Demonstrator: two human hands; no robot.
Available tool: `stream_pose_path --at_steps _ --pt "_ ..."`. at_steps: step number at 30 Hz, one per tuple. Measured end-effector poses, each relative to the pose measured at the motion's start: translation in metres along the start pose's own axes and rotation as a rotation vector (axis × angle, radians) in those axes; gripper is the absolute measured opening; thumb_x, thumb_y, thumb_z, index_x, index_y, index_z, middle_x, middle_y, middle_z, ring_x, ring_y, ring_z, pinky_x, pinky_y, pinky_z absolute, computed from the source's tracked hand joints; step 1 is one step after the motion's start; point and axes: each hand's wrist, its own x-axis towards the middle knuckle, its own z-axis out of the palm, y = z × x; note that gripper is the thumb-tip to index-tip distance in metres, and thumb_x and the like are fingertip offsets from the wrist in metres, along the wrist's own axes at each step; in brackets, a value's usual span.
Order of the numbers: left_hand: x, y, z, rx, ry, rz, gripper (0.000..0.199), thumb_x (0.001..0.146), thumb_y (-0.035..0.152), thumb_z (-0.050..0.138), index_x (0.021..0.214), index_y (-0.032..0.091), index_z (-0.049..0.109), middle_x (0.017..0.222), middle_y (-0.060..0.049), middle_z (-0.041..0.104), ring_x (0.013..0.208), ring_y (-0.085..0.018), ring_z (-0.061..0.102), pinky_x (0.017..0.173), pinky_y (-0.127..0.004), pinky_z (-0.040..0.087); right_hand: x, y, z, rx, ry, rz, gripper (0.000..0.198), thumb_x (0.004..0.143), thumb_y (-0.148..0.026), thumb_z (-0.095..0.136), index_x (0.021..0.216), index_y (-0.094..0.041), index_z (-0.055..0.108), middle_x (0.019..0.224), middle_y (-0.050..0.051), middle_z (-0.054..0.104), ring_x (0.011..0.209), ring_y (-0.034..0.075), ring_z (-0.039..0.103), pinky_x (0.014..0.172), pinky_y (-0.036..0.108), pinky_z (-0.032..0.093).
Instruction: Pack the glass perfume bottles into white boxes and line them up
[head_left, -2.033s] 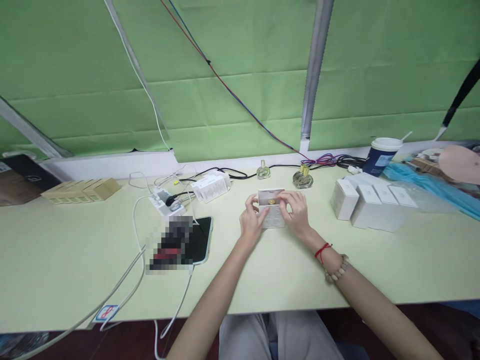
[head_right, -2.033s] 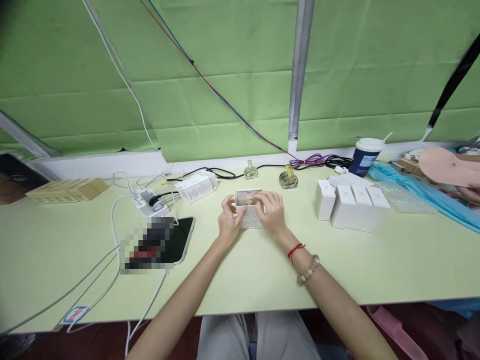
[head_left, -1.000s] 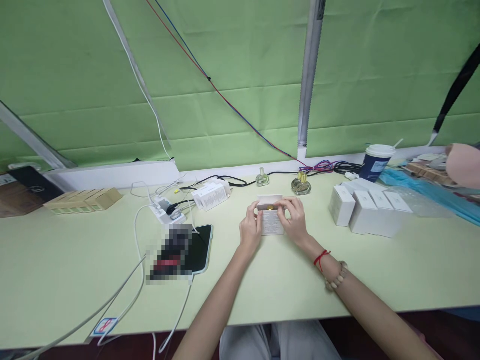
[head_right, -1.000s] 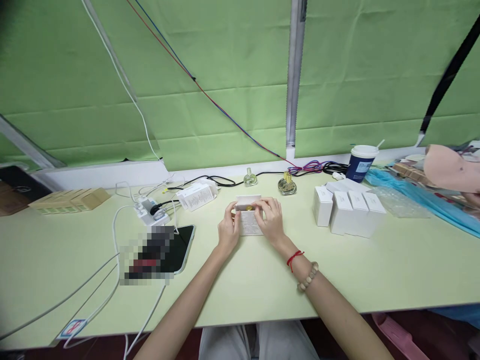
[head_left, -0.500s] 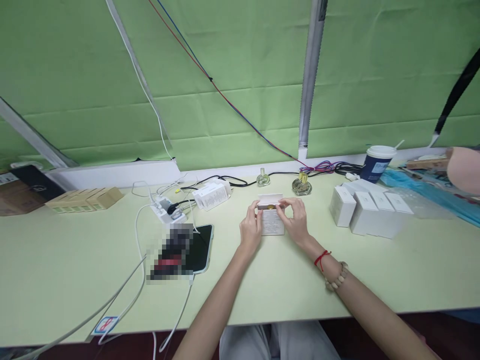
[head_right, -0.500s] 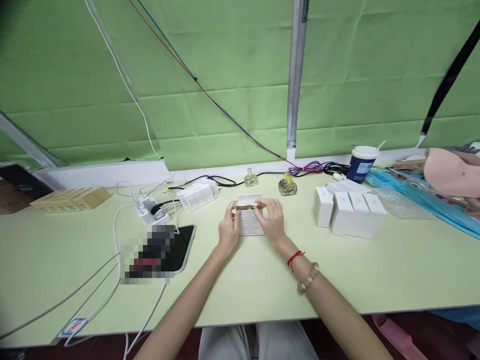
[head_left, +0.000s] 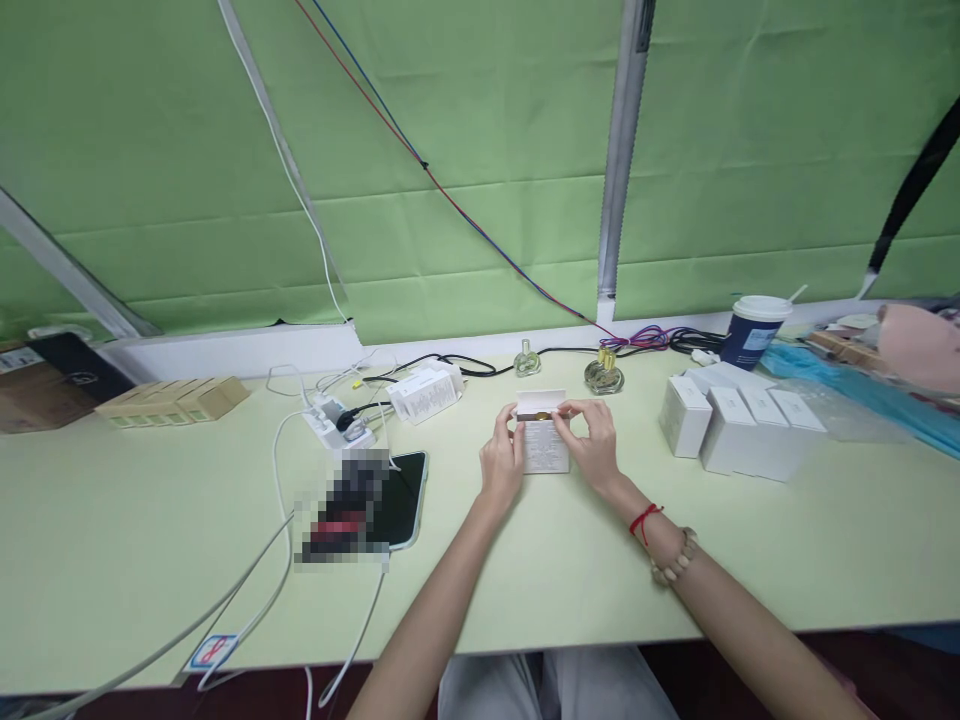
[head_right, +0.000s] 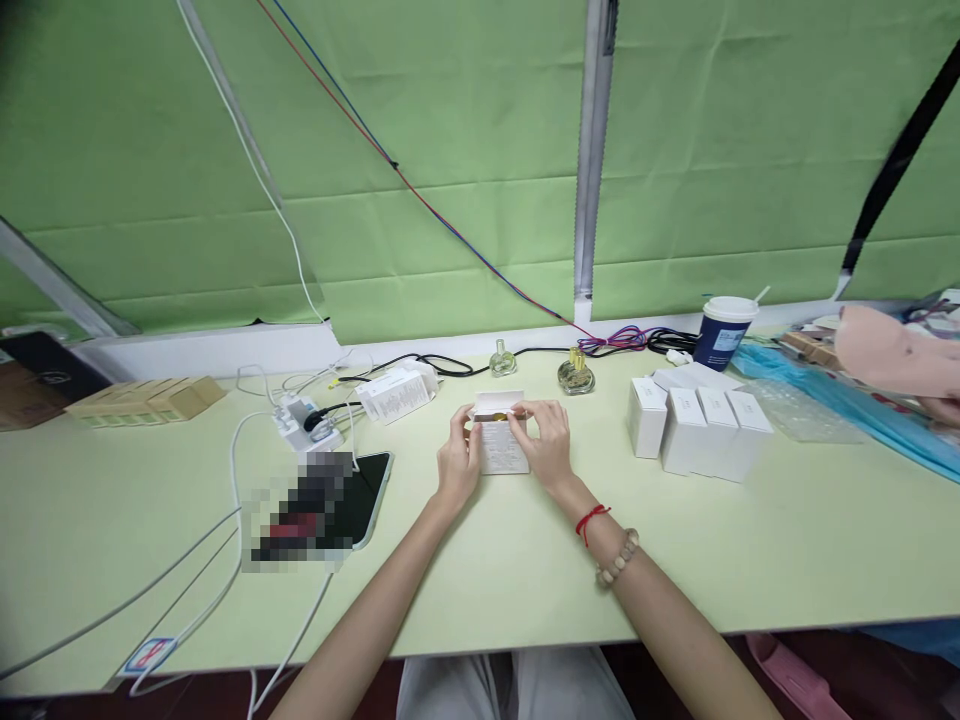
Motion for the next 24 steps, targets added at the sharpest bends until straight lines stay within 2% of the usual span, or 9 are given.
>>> stream_pose_path --at_steps 9,18,24 --pt "0.0003 0.0013 0.0000 -0.017 -0.005 -0.043 0.037 0.090 0.037 0.030 0.122 0.022 0.040 0.104 -0.005 0.061 0.072 -0.013 0.061 0.061 -0.023 0.041 -0.0015 0.0024 0.0020 0.052 -0.015 0.073 0.009 0.082 -0.030 0.056 0.084 -0.021 0.058 0.076 0.002 0.063 0.071 0.017 0.054 0.072 0.035 0.042" --pt "-0.0020 -0.0001 0.0022 -0.027 0.024 -0.026 0.040 0.090 0.037 0.031 0.126 0.020 0.036 0.106 -0.007 0.061 0.073 -0.013 0.061 0.063 -0.025 0.042 -0.0021 0.0019 0.0029 0.073 -0.011 0.094 0.011 0.082 -0.032 0.056 0.085 -0.021 0.058 0.076 0.002 0.062 0.071 0.017 0.055 0.072 0.036 0.043" --pt "-0.0009 -0.0004 0.0029 -0.049 0.022 -0.044 0.040 0.089 0.038 0.032 0.125 0.020 0.037 0.108 -0.008 0.060 0.074 -0.014 0.062 0.064 -0.026 0.044 -0.0018 0.0072 0.0046 0.075 0.021 0.098 0.012 0.079 -0.030 0.060 0.084 -0.021 0.056 0.082 0.003 0.059 0.081 0.018 0.053 0.079 0.037 0.041"
